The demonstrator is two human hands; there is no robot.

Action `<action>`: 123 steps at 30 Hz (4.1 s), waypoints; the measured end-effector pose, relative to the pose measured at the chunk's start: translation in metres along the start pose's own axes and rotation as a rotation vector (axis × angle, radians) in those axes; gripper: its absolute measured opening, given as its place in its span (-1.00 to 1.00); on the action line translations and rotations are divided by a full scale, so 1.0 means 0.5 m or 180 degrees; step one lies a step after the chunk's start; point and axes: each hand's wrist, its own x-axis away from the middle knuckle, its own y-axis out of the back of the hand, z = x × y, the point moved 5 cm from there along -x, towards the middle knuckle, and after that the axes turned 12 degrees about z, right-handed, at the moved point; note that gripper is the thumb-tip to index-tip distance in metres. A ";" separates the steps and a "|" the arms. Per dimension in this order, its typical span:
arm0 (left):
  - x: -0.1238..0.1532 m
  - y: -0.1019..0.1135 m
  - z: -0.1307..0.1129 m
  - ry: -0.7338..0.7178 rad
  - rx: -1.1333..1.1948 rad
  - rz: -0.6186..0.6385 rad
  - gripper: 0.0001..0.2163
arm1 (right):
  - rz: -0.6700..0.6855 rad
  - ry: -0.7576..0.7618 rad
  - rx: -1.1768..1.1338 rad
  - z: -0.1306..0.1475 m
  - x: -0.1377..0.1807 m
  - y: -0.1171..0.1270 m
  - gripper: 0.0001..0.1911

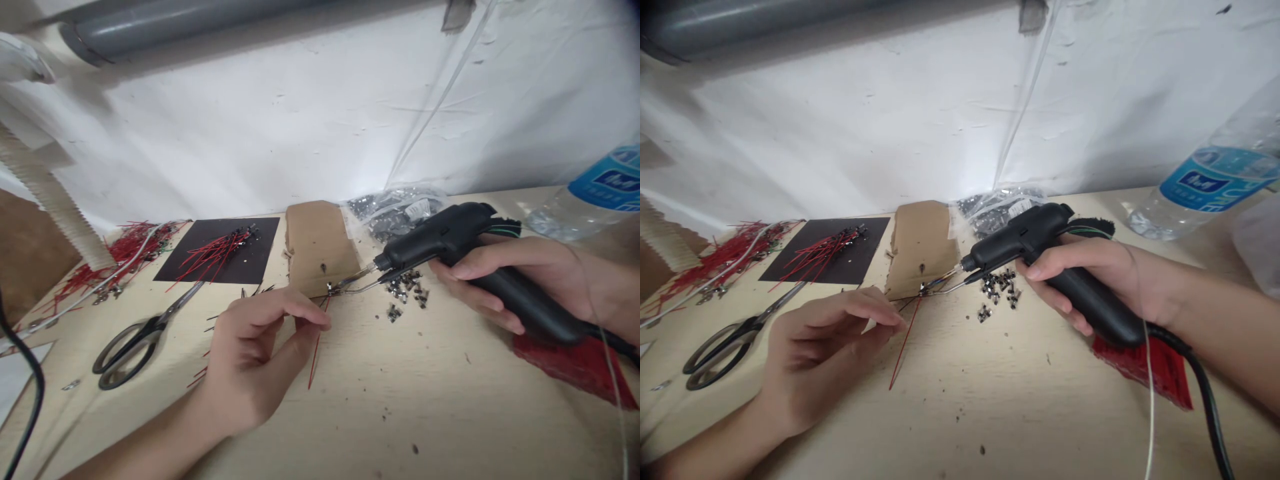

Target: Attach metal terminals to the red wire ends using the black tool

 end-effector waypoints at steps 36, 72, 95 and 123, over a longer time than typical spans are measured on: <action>-0.001 0.000 0.000 0.0016 0.0035 -0.0012 -0.76 | -0.0099 0.0042 0.0024 0.005 -0.001 0.000 -0.77; 0.001 -0.003 -0.001 -0.0173 -0.0389 0.0043 -0.75 | -0.0064 0.0097 -0.0067 0.007 -0.003 -0.002 -0.77; -0.009 -0.019 -0.016 -0.0334 -0.0877 0.0375 -0.73 | 0.0054 0.0228 -0.0067 0.001 -0.006 0.010 -0.79; -0.011 -0.020 -0.024 -0.0597 -0.1018 0.0312 -0.77 | 0.0046 0.0196 -0.0071 -0.001 -0.008 0.011 -0.80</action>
